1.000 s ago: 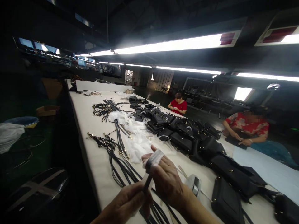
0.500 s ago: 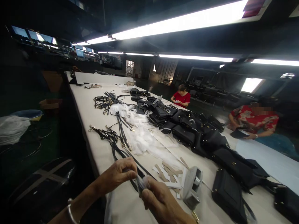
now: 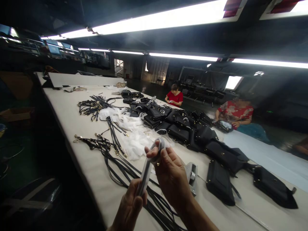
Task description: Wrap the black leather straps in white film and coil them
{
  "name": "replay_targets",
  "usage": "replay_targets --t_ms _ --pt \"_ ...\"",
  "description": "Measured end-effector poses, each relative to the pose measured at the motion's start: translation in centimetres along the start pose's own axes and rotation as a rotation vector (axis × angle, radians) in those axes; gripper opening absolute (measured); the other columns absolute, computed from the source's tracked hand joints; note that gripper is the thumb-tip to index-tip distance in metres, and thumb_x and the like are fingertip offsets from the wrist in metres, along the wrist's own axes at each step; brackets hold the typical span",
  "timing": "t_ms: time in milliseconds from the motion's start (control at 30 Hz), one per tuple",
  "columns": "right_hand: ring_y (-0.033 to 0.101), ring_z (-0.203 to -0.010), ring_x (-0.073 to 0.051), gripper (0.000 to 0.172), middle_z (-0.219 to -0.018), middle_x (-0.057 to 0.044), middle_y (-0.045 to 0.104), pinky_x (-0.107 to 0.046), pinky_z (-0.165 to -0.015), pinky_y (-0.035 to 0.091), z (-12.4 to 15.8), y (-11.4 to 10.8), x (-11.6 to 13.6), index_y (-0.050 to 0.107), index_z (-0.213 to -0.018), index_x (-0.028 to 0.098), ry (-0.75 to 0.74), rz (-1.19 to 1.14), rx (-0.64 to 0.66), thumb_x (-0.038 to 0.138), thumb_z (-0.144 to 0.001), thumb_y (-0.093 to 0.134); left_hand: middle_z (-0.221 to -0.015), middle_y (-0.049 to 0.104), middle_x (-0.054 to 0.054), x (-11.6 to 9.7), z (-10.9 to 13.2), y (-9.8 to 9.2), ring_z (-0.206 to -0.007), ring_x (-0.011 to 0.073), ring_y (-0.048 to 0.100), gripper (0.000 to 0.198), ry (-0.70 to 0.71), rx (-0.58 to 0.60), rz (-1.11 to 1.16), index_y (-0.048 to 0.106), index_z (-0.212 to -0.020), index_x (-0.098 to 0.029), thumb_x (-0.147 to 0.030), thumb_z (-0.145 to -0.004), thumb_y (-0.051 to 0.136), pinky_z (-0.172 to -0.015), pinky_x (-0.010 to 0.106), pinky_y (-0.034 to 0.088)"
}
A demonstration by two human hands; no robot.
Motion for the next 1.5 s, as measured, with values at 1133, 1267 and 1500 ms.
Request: replay_targets --t_ms 1133,1267,1500 --pt "0.062 -0.097 -0.018 0.027 -0.09 0.0 0.068 -0.042 -0.107 0.037 0.5 -4.6 -1.4 0.062 -0.114 0.023 -0.036 0.072 -0.285 0.039 -0.091 0.062 -0.058 0.049 -0.004 3.2 0.6 1.5 -0.041 0.0057 0.03 0.048 -0.285 0.285 0.189 0.06 -0.096 -0.016 -0.063 -0.089 0.052 -0.04 0.02 0.02" --pt "0.059 -0.096 -0.024 0.017 -0.096 -0.007 0.066 -0.044 -0.091 0.042 1.5 -3.2 -1.7 0.06 -0.105 0.021 -0.24 0.934 -0.021 0.033 -0.096 0.052 -0.062 0.048 -0.003 1.3 0.1 0.4 -0.053 0.0088 0.039 0.05 -0.316 0.393 0.288 0.06 -0.086 -0.014 -0.064 -0.082 0.061 -0.049 0.02 0.031" --pt "0.055 -0.081 -0.025 0.016 -0.088 -0.011 0.064 -0.038 -0.071 0.043 5.3 -2.6 -7.6 0.056 -0.086 0.017 0.02 1.657 0.476 0.033 -0.092 0.055 -0.073 0.056 -0.004 -0.6 -2.6 -5.1 -0.069 0.0126 0.047 0.013 -0.258 0.335 -0.275 0.062 -0.087 -0.017 -0.029 -0.081 0.066 -0.064 0.022 0.037"
Point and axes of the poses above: each hand's wrist, its own z-axis away from the middle knuckle, its own y-axis out of the palm, x = y × z, the point moved 10 cm from there along -z, towards the middle knuckle
